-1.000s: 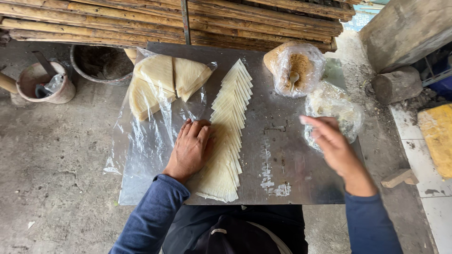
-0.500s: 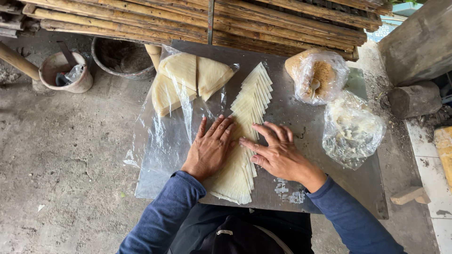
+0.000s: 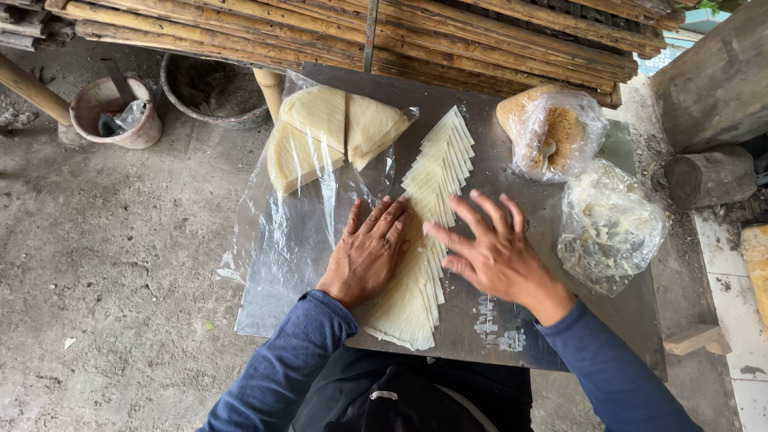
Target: The person separates thin, triangular sheets of dough on a metal table. They then scoop a brown granular filling from a plastic bag using a white spoon and place it onto the sheets before folding them into small triangular packets.
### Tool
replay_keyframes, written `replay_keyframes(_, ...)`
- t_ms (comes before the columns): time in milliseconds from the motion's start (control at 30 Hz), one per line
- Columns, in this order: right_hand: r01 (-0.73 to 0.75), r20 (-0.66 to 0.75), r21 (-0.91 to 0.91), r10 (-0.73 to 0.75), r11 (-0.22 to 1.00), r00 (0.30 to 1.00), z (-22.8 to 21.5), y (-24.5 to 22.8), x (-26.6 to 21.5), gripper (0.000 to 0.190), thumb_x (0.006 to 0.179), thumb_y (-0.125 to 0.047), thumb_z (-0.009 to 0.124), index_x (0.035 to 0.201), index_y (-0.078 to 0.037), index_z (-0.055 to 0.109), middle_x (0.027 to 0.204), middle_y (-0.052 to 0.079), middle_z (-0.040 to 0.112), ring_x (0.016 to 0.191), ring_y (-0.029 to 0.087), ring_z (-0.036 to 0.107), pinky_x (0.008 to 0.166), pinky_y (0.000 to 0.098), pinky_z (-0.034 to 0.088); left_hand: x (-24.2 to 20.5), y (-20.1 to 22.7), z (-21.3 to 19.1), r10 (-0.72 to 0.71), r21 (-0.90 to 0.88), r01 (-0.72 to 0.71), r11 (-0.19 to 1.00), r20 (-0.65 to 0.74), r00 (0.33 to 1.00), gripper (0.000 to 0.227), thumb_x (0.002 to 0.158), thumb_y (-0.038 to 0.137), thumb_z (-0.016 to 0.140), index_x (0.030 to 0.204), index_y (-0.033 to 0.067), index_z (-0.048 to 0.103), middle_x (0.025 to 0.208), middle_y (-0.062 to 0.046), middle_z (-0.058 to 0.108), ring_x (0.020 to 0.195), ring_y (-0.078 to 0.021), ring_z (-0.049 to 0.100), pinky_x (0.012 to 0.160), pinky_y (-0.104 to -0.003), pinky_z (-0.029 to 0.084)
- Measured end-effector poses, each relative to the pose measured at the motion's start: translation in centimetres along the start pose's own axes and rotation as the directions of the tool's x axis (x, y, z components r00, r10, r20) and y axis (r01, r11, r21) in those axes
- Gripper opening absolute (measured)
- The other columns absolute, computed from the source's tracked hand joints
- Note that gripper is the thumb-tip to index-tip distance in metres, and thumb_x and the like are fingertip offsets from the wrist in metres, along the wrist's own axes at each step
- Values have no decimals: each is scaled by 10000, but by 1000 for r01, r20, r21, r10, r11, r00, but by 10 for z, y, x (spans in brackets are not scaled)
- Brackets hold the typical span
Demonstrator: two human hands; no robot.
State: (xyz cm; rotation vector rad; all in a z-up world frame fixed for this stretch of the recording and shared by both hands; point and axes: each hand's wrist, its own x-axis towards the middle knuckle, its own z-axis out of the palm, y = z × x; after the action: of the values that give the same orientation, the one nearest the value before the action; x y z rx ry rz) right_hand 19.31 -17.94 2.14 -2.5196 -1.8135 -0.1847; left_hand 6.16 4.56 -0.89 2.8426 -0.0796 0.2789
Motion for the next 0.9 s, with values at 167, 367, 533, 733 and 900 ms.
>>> replay_keyframes(167, 117, -45, 82, -114, 990, 993, 4, -20, -18, 474, 952, -556, 520, 1405, -421, 557, 1570, 82, 341, 1457, 353, 238, 1203, 622, 78, -1, -3, 1, -4, 79, 1, 997, 35, 999, 544, 997, 266, 380, 1499, 59, 419, 1634, -85, 322, 1523, -245, 241, 1241, -549, 94)
replay_keyframes(367, 13, -3, 66, -12, 998, 1000, 11, -10, -4, 497, 945, -507, 562, 1425, -379, 546, 1584, 81, 349, 1464, 360, 249, 1209, 605, 106, -1, 0, -1, 3, -23, -3, 1000, -23, 1000, 510, 1048, 284, 348, 1490, 51, 452, 1611, -92, 345, 1510, -262, 256, 1234, -560, 100)
replay_keyframes(533, -64, -13, 64, 65, 996, 998, 19, 7, 13, 521, 966, -477, 556, 1478, -388, 522, 1577, 75, 351, 1443, 350, 266, 1191, 601, 114, 1, 1, -2, -24, -8, 24, 1000, 43, 999, 472, 1061, 297, 349, 1419, 34, 508, 1616, -92, 340, 1524, -259, 252, 1245, -562, 93)
replay_keyframes(733, -90, 7, 109, 89, 990, 996, 34, 29, 19, 487, 1043, -523, 378, 1498, -400, 499, 1613, 71, 338, 1473, 328, 215, 1186, 565, 111, 4, 2, -2, 6, -24, -7, 1000, -35, 999, 453, 1033, 271, 369, 1372, 24, 541, 1625, -101, 348, 1513, -254, 262, 1236, -586, 77)
replay_keyframes(900, -162, 101, 274, 139, 948, 985, 43, 46, 24, 588, 1053, -587, 193, 1526, -388, 480, 1616, 70, 319, 1469, 297, 195, 1154, 531, 127, 4, 1, 0, 6, 6, -6, 1000, 17, 1000, 453, 1033, 255, 376, 1383, 15, 532, 1574, -120, 399, 1521, -265, 270, 1238, -610, 63)
